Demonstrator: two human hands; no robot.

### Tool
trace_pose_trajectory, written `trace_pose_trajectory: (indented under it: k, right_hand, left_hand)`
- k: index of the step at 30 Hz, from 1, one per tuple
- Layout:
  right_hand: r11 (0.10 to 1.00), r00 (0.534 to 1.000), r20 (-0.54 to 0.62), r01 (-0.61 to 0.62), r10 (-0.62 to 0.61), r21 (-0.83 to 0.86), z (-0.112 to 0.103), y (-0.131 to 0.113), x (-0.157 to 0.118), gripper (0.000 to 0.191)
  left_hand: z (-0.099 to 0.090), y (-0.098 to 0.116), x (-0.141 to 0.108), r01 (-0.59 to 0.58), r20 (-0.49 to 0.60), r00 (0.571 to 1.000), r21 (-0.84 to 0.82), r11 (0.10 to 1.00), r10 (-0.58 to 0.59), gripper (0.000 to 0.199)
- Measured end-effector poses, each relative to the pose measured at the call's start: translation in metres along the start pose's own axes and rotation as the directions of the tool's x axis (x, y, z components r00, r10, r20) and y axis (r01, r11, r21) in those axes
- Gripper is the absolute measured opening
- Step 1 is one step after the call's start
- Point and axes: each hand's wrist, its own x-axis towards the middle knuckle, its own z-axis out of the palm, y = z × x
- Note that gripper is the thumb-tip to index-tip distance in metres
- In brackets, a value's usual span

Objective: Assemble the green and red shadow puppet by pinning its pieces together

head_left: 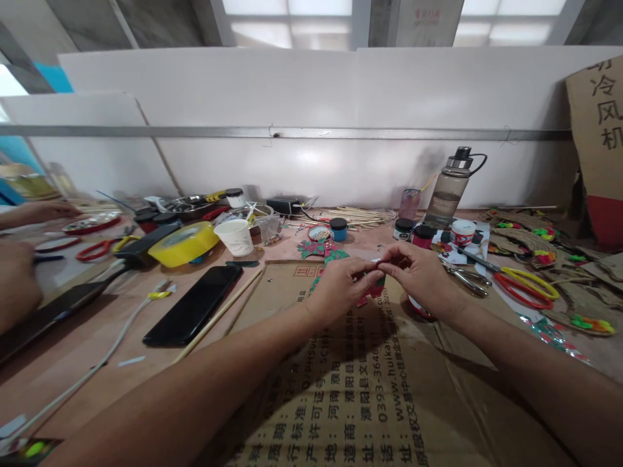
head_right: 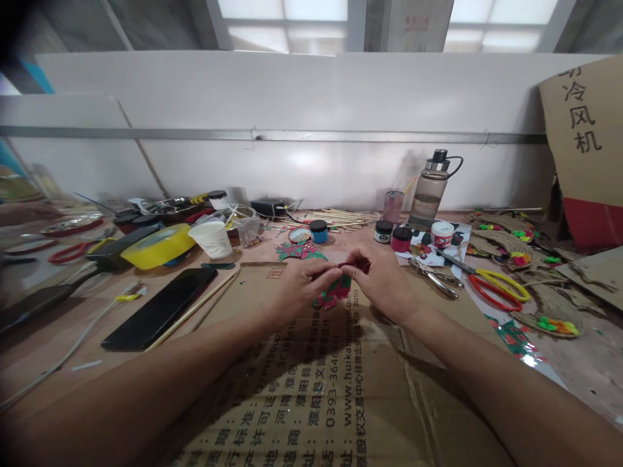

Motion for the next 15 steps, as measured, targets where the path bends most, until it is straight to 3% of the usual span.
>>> trace_pose_trajectory:
  k: [3,6,11,15]
  right_hand:
    - [1.000,1.000,0.000,-0.016,0.016,-0.008,-0.001,-0.001,0.000,0.015]
    - [1.000,1.000,0.006,-0.021,0.021,0.001,-0.003,-0.005,0.001,0.016]
    - [1.000,1.000,0.002,-0.001,0.001,0.011,-0.003,-0.013,0.001,0.013]
    - [1.000,1.000,-0.007,0.014,-0.014,0.003,0.000,-0.015,0.000,0.009]
  left_hand:
    - [-0.012,-0.005,0.009,0.109,-0.098,0.988,-0.092,0.990,-0.118,0.042]
    - [-0.032,-0.017,0.021,0.311,-0.198,0.930,-0.021,0.950,-0.309,0.039]
    - [-0.061,-0.048,0.029,0.517,-0.082,0.848,0.345,0.783,-0.524,0.039]
    - [-0.059,-0.067,0.028,0.495,0.006,0.827,0.463,0.735,-0.562,0.045]
